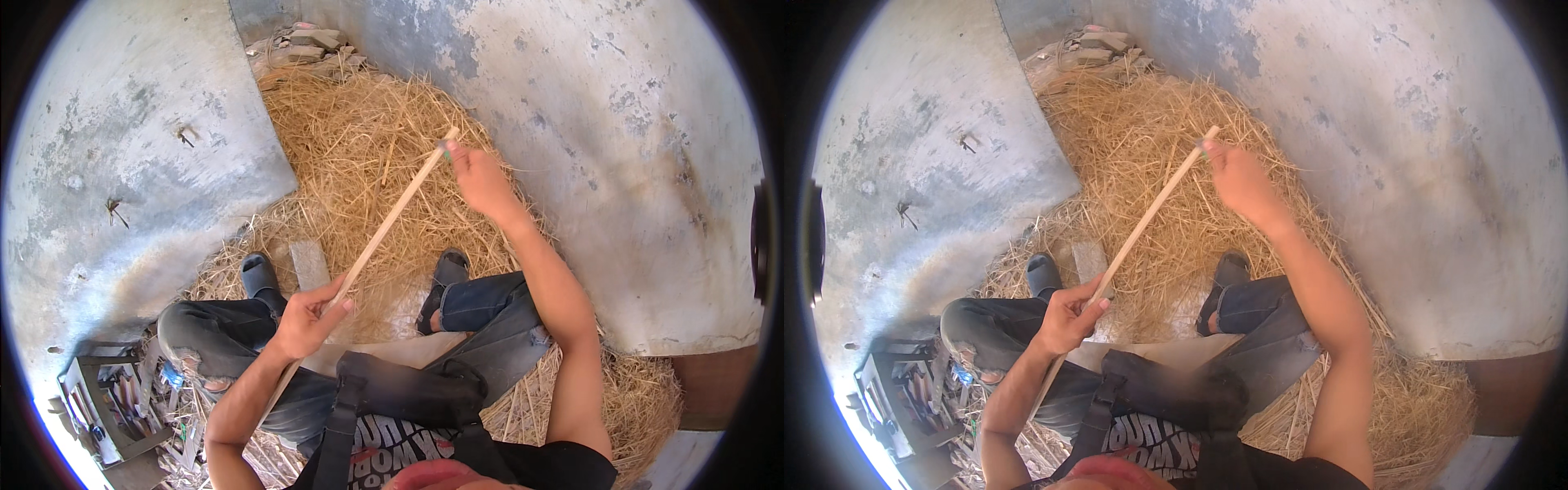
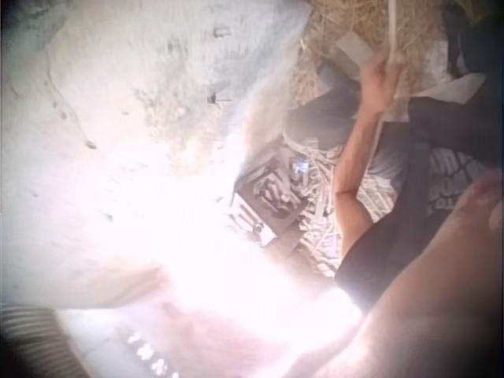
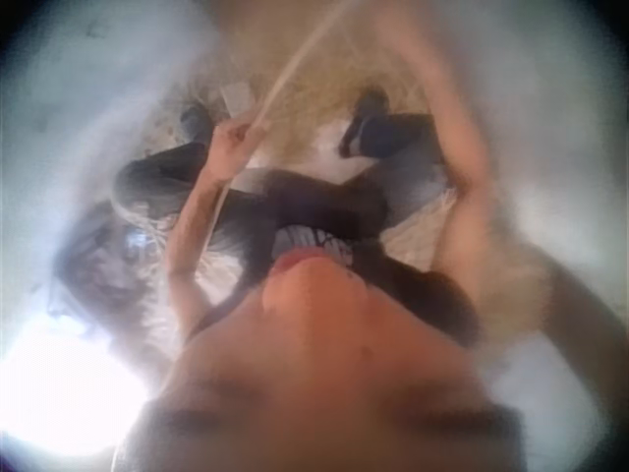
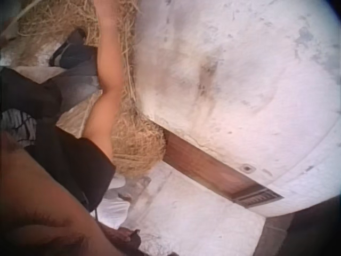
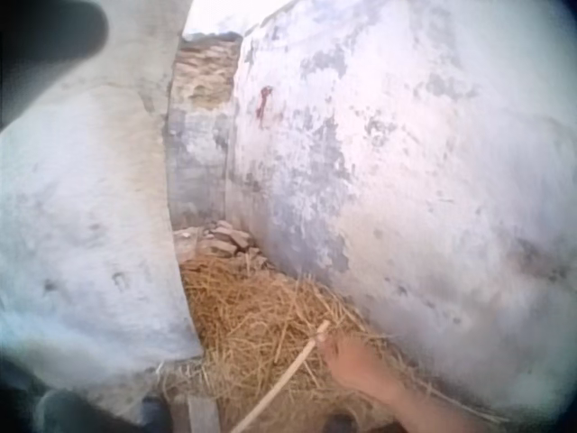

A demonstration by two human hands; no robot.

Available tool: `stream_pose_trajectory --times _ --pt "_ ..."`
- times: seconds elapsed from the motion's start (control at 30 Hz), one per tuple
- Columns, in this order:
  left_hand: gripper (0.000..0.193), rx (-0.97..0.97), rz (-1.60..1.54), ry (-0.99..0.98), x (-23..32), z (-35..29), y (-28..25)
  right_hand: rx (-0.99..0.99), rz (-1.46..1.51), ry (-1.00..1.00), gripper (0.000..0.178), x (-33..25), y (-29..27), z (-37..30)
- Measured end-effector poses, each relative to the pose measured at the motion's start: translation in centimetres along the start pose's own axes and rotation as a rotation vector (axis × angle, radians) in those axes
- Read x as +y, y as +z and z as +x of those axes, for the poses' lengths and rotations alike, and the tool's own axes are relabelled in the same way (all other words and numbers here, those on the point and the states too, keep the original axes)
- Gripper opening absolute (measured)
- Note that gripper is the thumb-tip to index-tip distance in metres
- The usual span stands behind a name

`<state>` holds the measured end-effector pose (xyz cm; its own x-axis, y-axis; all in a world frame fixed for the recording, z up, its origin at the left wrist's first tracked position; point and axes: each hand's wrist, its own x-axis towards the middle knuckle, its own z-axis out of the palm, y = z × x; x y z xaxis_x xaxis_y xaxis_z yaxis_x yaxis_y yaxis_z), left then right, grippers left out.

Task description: The person uses a small utility knife to shave thin layers off a long bamboo strip while sitting on the floor.

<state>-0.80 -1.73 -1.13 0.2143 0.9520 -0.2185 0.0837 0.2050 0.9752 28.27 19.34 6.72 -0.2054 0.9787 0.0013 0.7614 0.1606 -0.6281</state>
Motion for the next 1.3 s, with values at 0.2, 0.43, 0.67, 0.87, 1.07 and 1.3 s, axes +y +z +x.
stream_pose_trajectory --times 0.2,0.43,0.67,0.87,1.07,1.3 --pt "0.048 0.015 -0.14 -0.025 0.7 1.0 0.2 -0.022 0.027 -0.438 0.067 -0.7 7.0 -4.4" --pt "0.05 -0.025 -0.127 -0.024 1.1 0.7 0.3 -0.038 0.001 -0.194 0.064 -1.5 1.7 -1.1" --pt "0.05 -0.029 -0.177 -0.05 0.4 1.1 0.0 -0.116 -0.073 -0.367 0.059 -3.3 6.4 -5.0" --pt "0.048 -0.103 -0.238 -0.046 0.8 1.0 0.2 0.036 -0.061 -0.056 0.067 -0.7 -0.6 1.7" --pt "0.046 -0.089 -0.293 -0.055 0.8 1.5 0.1 -0.231 -0.042 -0.373 0.069 -3.8 7.2 -7.7" --pt "0.048 -0.155 -0.335 -0.078 0.0 1.2 0.0 -0.005 -0.033 -0.044 0.064 0.2 -0.2 1.5"
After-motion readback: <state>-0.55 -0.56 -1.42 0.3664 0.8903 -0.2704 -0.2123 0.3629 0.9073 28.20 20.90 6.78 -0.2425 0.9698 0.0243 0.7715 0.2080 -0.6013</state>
